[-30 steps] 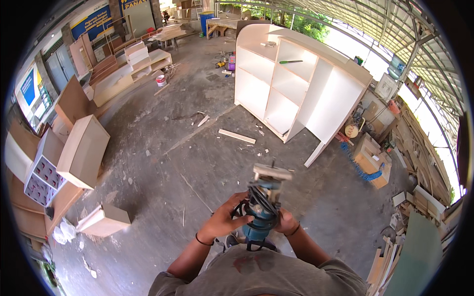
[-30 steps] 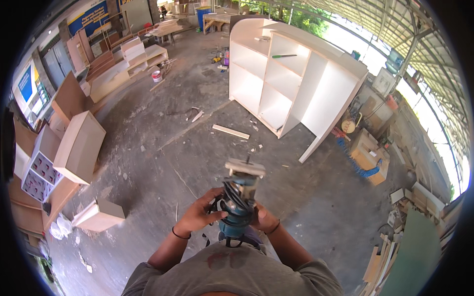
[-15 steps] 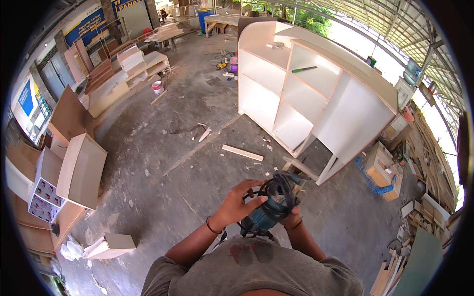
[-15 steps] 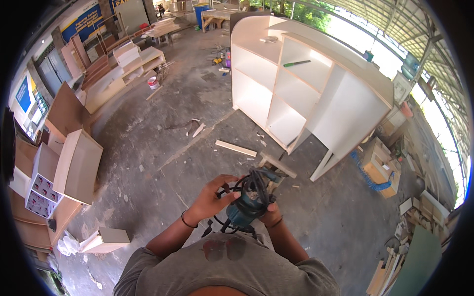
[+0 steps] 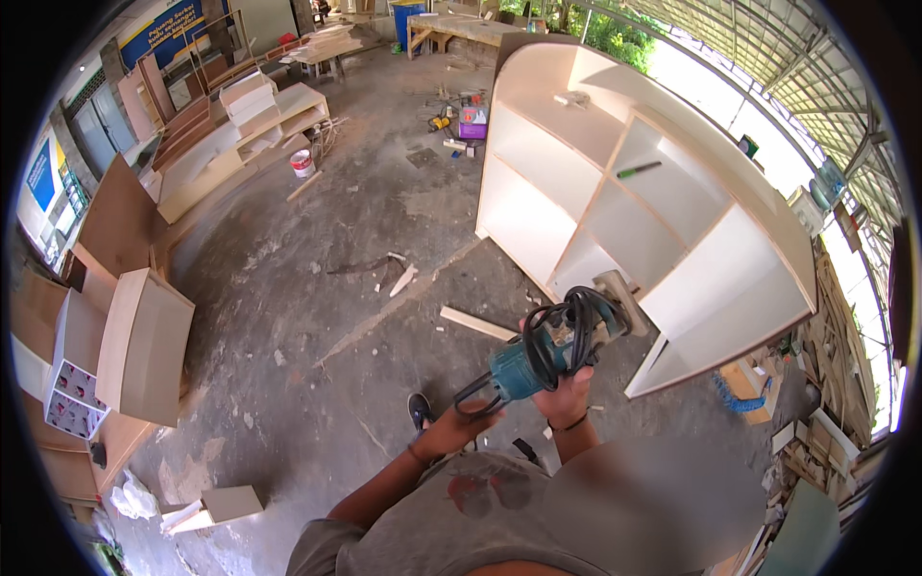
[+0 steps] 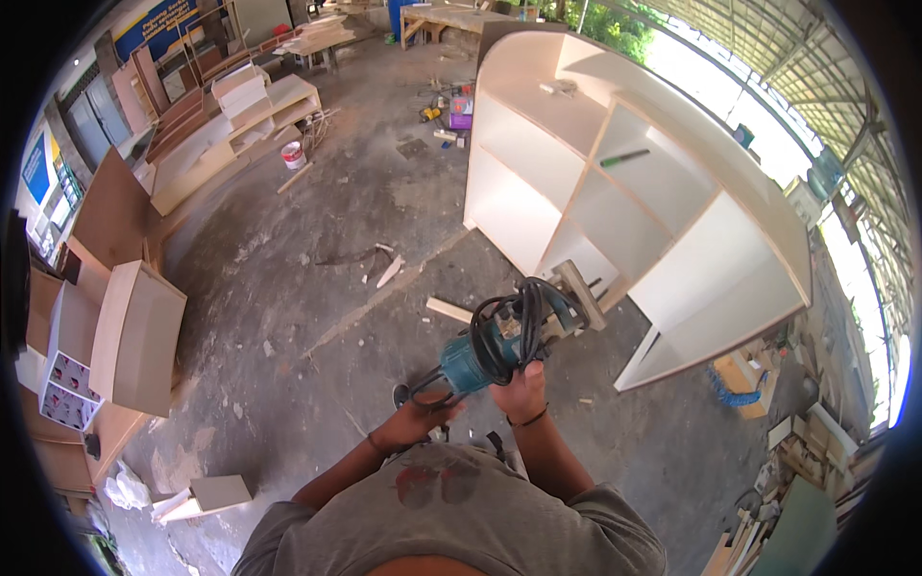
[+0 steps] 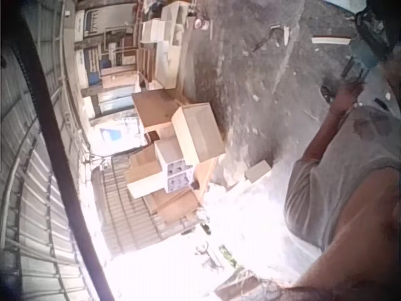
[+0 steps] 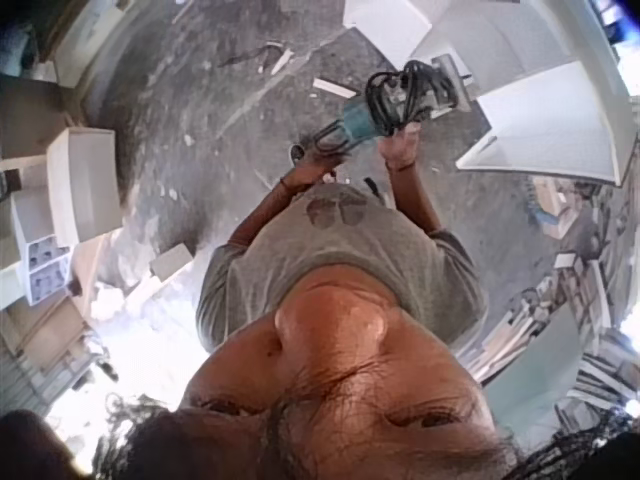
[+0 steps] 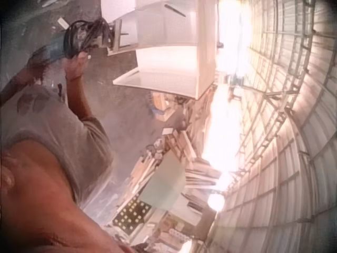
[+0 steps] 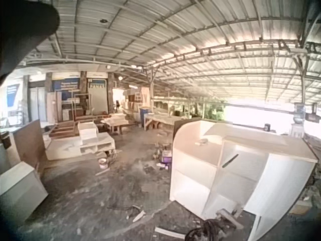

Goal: The person carries a large board, prepares a handheld router by plugging it into a power strip, and uses the router to finish the edges of a white wooden cabinet unit.

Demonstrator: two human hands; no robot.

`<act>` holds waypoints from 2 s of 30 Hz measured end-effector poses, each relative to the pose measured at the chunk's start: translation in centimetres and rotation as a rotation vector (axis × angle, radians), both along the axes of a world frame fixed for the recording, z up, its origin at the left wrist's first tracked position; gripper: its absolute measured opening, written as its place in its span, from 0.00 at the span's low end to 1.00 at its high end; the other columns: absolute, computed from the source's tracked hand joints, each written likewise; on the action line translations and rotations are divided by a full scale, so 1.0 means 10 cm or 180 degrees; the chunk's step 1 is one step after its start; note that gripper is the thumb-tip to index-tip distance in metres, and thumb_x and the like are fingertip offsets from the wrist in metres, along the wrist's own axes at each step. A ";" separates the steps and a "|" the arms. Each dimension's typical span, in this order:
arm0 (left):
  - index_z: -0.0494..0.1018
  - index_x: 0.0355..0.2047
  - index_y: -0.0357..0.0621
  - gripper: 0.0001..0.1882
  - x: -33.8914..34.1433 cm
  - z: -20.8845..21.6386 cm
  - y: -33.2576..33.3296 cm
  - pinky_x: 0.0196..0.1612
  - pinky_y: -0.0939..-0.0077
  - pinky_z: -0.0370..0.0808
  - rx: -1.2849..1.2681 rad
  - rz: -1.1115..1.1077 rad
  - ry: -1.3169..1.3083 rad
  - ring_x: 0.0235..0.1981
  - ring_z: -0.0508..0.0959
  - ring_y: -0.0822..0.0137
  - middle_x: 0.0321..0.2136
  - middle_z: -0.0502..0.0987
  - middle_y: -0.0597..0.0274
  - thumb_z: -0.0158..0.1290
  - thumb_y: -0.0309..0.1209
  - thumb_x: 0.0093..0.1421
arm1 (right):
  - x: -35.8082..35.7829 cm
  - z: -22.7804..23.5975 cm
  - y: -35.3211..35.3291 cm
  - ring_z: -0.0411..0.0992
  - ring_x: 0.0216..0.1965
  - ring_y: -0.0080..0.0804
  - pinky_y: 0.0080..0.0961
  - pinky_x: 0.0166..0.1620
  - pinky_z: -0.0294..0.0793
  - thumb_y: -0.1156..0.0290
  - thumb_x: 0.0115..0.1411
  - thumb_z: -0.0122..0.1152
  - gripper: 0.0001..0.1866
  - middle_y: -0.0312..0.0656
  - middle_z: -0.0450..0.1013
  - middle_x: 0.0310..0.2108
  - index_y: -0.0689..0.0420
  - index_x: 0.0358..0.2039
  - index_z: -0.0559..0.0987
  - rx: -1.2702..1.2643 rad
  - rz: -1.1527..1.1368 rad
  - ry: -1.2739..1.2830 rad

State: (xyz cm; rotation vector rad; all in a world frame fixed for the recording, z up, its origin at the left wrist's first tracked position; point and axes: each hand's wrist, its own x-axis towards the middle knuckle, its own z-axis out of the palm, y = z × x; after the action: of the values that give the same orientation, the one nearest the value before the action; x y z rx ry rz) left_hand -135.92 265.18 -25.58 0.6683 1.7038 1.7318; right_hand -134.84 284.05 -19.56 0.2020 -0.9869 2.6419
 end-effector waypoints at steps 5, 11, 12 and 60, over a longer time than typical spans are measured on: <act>0.72 0.27 0.36 0.08 -0.71 0.70 -0.72 0.27 0.77 0.66 -0.0220 0.0250 0.0822 0.24 0.68 0.77 0.21 0.72 0.68 0.54 0.29 0.59 | -0.92 -0.38 0.33 0.69 0.50 0.37 0.34 0.50 0.72 0.43 0.43 0.70 0.50 0.43 0.67 0.51 0.61 0.59 0.60 0.1139 -0.0648 -0.0122; 0.70 0.22 0.35 0.10 -1.90 1.21 -1.60 0.22 0.80 0.58 0.0007 0.2355 0.0561 0.21 0.60 0.81 0.16 0.65 0.70 0.52 0.27 0.59 | -1.68 -0.11 0.01 0.66 0.53 0.44 0.44 0.52 0.70 0.28 0.42 0.56 0.56 0.44 0.64 0.53 0.60 0.60 0.58 0.0444 0.0605 0.0027; 0.70 0.22 0.34 0.12 -2.21 1.23 -1.65 0.22 0.79 0.58 -0.0420 0.2399 0.0866 0.20 0.60 0.80 0.15 0.63 0.69 0.52 0.30 0.60 | -1.78 -0.22 -0.02 0.64 0.54 0.48 0.48 0.52 0.69 0.26 0.41 0.54 0.57 0.44 0.63 0.54 0.59 0.60 0.58 -0.0162 0.1050 0.0144; 0.72 0.24 0.43 0.13 -6.49 0.73 -2.76 0.20 0.79 0.59 -0.1533 0.1980 0.0572 0.17 0.62 0.77 0.18 0.68 0.70 0.56 0.39 0.57 | -4.44 -0.33 0.92 0.68 0.51 0.49 0.56 0.51 0.68 0.25 0.42 0.52 0.56 0.52 0.63 0.55 0.58 0.60 0.57 -0.0234 -0.1167 0.0221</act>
State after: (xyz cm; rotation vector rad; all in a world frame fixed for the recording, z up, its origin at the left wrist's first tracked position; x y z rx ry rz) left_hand -200.80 237.55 -18.28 0.0684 2.5287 1.5540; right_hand -179.26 293.27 -22.81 0.0852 -0.8143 2.3152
